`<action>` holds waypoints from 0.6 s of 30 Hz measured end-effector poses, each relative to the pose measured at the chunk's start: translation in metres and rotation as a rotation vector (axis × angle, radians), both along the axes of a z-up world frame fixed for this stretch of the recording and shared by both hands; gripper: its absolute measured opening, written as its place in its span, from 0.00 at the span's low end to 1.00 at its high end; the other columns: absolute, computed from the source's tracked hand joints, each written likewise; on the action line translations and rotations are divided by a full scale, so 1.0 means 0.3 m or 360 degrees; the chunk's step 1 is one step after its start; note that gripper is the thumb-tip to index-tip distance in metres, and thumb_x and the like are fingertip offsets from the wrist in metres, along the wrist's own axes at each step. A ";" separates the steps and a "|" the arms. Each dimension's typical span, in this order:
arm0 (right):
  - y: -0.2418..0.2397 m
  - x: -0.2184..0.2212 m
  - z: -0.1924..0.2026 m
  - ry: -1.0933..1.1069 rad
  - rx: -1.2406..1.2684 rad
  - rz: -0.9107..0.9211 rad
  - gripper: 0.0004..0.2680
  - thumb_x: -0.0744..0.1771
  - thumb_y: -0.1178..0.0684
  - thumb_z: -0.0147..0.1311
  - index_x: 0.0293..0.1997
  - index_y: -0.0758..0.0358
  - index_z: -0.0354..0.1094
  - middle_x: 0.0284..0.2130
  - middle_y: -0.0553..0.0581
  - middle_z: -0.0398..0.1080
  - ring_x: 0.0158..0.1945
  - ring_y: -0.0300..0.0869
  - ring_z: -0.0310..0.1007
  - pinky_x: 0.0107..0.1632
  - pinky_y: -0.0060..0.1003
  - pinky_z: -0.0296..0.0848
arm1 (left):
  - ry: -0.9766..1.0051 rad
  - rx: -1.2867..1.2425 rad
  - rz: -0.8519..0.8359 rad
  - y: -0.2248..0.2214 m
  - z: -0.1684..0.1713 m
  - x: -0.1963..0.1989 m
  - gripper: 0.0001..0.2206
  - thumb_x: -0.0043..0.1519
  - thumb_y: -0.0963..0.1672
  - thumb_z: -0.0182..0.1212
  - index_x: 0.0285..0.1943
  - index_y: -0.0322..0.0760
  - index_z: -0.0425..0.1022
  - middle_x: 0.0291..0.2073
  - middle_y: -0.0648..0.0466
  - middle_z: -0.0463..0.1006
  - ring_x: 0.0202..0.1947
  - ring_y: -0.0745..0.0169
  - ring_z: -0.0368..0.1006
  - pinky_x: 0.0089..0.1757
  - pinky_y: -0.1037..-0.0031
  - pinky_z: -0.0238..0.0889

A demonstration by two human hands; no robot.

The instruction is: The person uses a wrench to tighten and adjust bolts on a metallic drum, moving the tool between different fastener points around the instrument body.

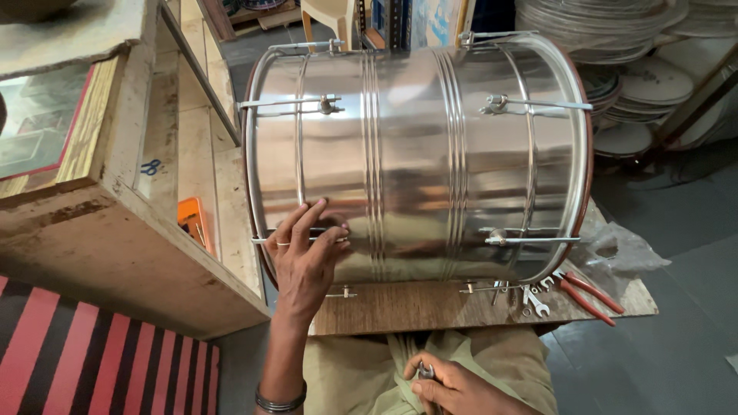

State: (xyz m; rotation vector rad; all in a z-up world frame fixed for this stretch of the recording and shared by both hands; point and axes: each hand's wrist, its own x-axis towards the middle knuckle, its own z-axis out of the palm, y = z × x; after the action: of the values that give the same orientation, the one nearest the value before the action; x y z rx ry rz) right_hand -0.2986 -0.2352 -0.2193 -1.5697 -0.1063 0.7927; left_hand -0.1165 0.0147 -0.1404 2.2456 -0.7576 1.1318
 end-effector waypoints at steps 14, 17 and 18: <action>-0.048 0.076 0.251 -0.0039 -0.0491 0.0359 0.11 0.70 0.50 0.47 0.59 0.55 0.59 0.36 0.44 0.73 0.34 0.30 0.72 0.37 0.25 0.74 | 0.0037 -0.0141 0.0241 0.018 0.181 0.272 0.16 0.68 0.50 0.65 0.57 0.40 0.73 0.65 0.47 0.70 0.63 0.49 0.66 0.59 0.55 0.59; -0.076 0.115 0.370 -0.0289 -0.0306 0.0085 0.10 0.70 0.52 0.48 0.57 0.60 0.62 0.37 0.52 0.70 0.33 0.33 0.72 0.35 0.29 0.75 | -0.0112 -0.0198 0.0439 0.005 0.319 0.390 0.19 0.67 0.48 0.62 0.66 0.41 0.72 0.70 0.40 0.63 0.67 0.35 0.61 0.58 0.48 0.59; -0.091 0.127 0.411 -0.0530 -0.0191 -0.0019 0.09 0.70 0.53 0.48 0.56 0.61 0.61 0.37 0.54 0.71 0.33 0.33 0.72 0.35 0.29 0.76 | -0.0119 -0.0205 0.0435 -0.006 0.356 0.421 0.19 0.67 0.48 0.62 0.66 0.41 0.72 0.70 0.40 0.63 0.67 0.35 0.61 0.58 0.48 0.59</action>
State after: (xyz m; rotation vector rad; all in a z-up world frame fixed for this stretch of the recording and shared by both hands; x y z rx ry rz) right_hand -0.2606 -0.2624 -0.0960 -1.8053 -0.2955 0.5303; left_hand 0.0098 0.0130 -0.0335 2.2550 -0.3989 1.3565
